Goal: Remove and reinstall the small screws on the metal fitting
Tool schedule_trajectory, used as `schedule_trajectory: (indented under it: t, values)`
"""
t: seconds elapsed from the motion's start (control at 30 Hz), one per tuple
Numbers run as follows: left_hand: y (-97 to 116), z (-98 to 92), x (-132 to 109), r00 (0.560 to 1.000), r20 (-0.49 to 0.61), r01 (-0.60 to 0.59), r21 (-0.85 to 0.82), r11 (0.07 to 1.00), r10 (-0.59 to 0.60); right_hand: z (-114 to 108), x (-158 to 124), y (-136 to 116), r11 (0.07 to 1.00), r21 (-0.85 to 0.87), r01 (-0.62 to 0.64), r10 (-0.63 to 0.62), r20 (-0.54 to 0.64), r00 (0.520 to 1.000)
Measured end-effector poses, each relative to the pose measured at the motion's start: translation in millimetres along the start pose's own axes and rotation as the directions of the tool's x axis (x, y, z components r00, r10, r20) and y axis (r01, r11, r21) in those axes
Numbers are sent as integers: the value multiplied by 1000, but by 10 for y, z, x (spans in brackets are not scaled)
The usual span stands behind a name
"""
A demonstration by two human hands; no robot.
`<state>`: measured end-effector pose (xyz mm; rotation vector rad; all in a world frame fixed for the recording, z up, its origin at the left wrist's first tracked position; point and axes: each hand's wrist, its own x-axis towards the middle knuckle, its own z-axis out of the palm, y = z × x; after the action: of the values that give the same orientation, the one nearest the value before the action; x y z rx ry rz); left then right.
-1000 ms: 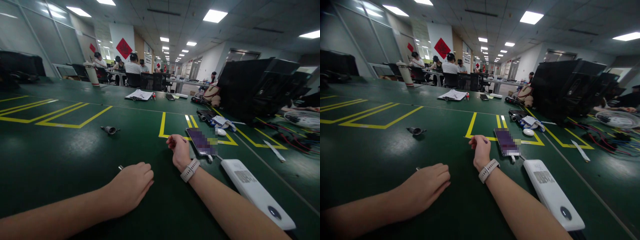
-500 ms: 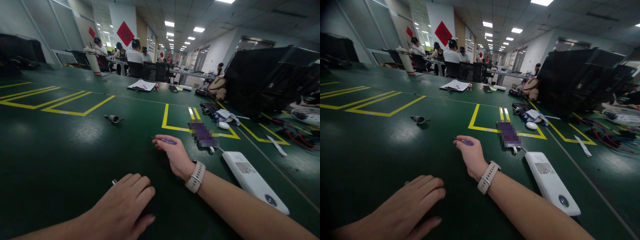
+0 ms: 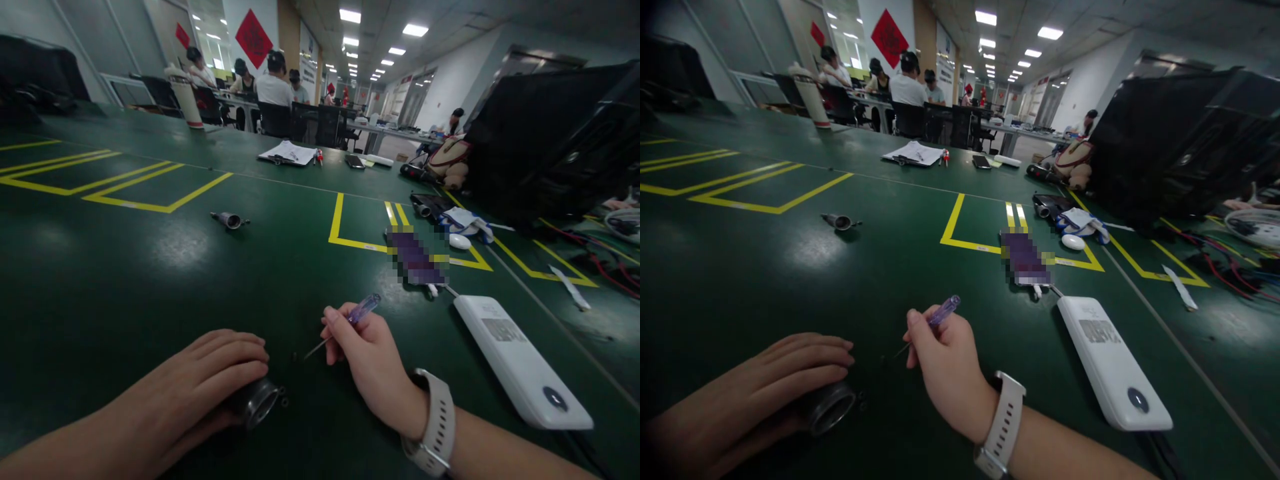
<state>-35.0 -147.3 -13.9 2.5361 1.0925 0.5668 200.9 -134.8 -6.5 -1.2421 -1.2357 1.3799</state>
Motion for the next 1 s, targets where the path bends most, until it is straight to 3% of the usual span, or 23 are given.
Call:
schedule_trajectory:
  t: [0.13, 0.23, 0.3, 0.4, 0.53, 0.6, 0.73, 0.87, 1.0]
  values:
    - [-17, -127, 104, 977, -190, 81, -97, 992, -98, 15, -78, -7, 999, 19, 34, -34, 39, 999]
    - [-24, -266, 237, 888, -288, 285, -262, 922, -357, 38, -127, -8, 999, 31, 43, -46, 120, 992]
    - [0, -354, 360, 822, -258, 362, -452, 815, -508, 53, -141, 1, 999, 25, 36, -39, 171, 984]
    - [102, -461, 575, 764, -86, 424, -680, 598, -639, 71, -147, 17, 999, 0, 43, -42, 202, 978]
    - [265, -528, 823, 734, 45, 416, -819, 396, -678, 94, -173, 7, 981, -115, 158, -135, 181, 974]
    - [299, -523, 906, 747, 105, 381, -877, 293, -657, 105, -201, -13, 948, -199, 250, -219, 164, 962]
    - [283, -462, 999, 769, 188, 343, -928, 147, -611, 126, -259, -31, 826, -311, 471, -423, 211, 881]
    - [243, -391, 1005, 757, 212, 326, -942, 76, -618, 132, -272, -2, 768, -318, 557, -543, 139, 828]
    - [203, -322, 941, 728, 272, 418, -903, 93, -630, 94, -262, -55, 734, -283, 618, -632, 52, 774]
